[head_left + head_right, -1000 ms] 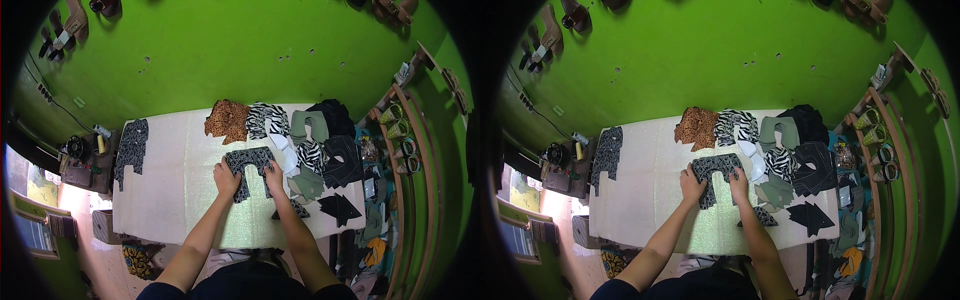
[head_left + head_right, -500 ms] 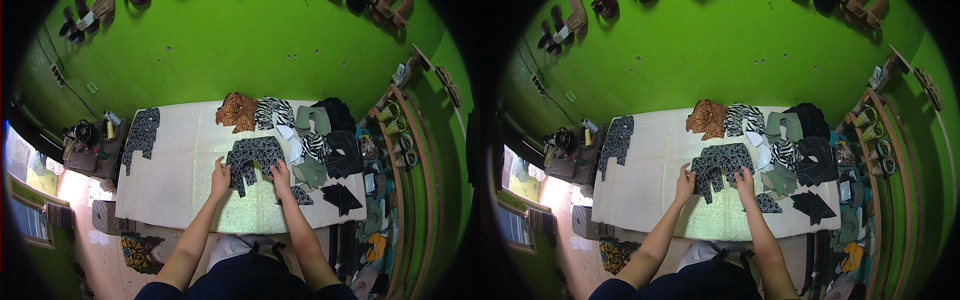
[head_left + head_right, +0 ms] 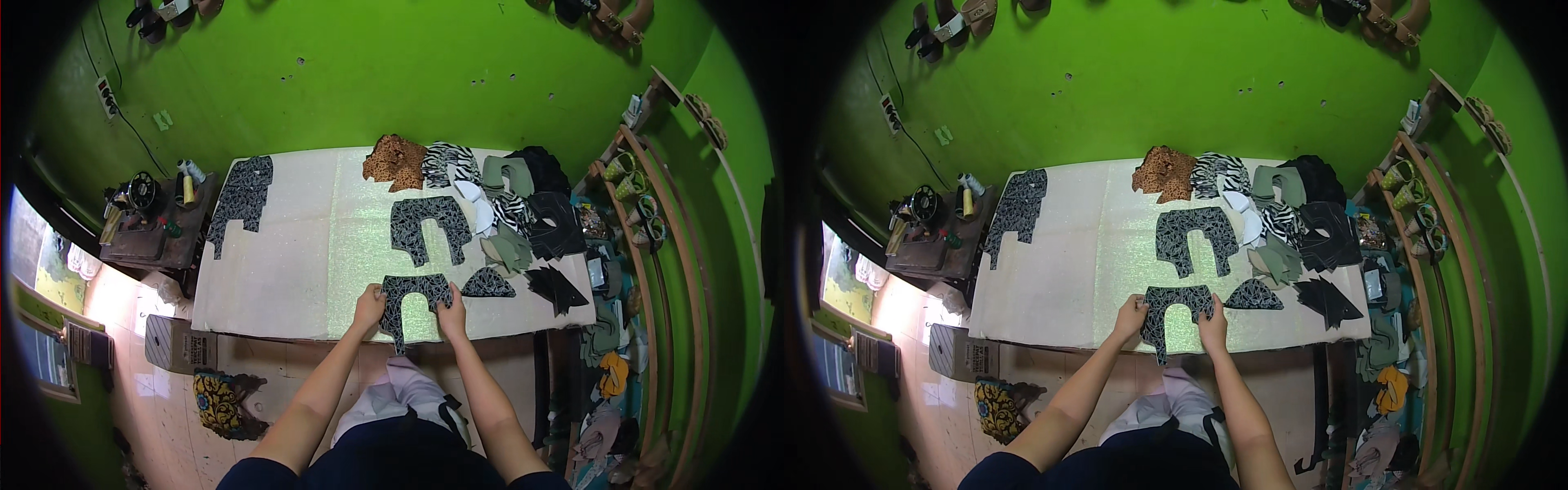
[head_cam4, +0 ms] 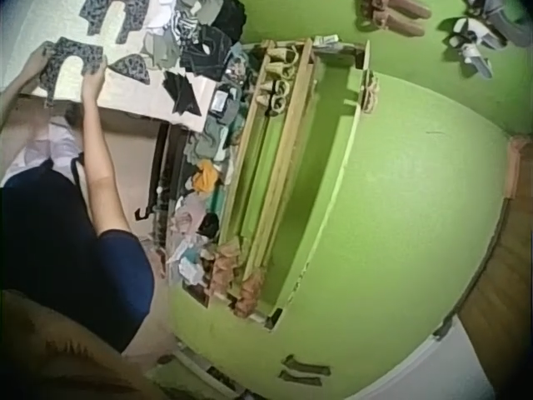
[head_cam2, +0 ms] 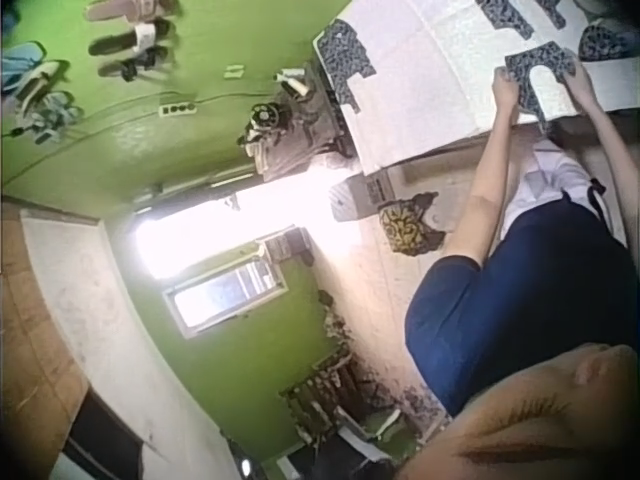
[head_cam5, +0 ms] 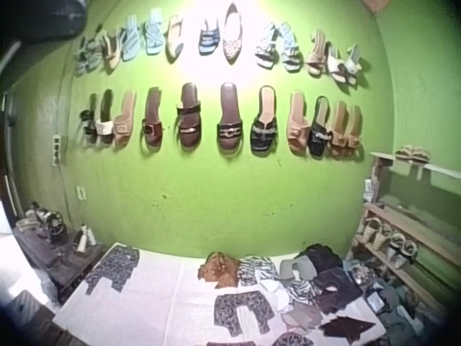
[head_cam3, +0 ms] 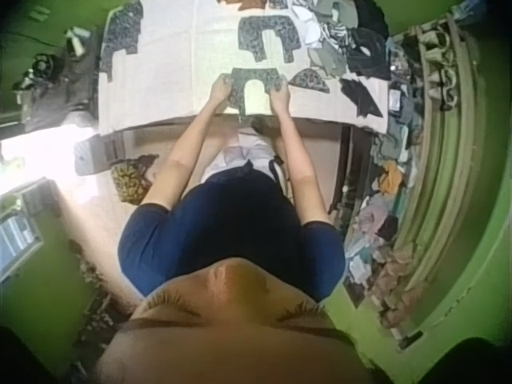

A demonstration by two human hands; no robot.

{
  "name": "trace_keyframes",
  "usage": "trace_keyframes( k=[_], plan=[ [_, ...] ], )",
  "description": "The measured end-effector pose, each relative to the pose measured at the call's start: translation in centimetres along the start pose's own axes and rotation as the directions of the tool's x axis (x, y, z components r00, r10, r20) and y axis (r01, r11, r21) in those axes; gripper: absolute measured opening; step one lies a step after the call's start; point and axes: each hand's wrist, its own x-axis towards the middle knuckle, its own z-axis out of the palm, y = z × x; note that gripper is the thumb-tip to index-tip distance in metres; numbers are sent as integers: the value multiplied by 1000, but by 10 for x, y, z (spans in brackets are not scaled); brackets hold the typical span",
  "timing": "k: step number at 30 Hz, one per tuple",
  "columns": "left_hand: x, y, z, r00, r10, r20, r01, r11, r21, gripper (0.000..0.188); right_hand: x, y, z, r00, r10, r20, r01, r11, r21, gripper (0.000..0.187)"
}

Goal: Organize and stack various patterned fabric pieces (leopard and abstract prints) on a table in a shoe manufacturing workshop.

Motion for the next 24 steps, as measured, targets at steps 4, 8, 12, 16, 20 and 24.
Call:
trace_keyframes(
  k=[4, 8, 12, 16, 20, 24],
  plan=[
    [-8, 1, 6, 986, 141, -92, -129, 983, 127, 41, -13, 3, -6, 992, -124, -32, 117, 979, -165, 51],
    [-24, 7, 8, 943, 327, -68, -294, 910, 293, 47, -24, 9, -16, 952, -305, 24, 288, 869, -402, 39],
    [-40, 0, 25, 882, 466, 71, -450, 789, 418, 38, -30, 10, -20, 909, -365, 203, 418, 780, -466, 30],
    [-52, 25, 53, 837, 523, 162, -539, 734, 414, 33, -18, 15, -31, 870, -438, 225, 492, 762, -421, 25],
    [-48, 60, 80, 815, 551, 180, -575, 731, 368, 32, 0, 18, -62, 872, -450, 190, 489, 809, -326, 22],
    [-32, 95, 106, 848, 488, 208, -530, 782, 328, 32, 36, 29, -110, 869, -492, 57, 447, 729, -518, 26]
  ],
)
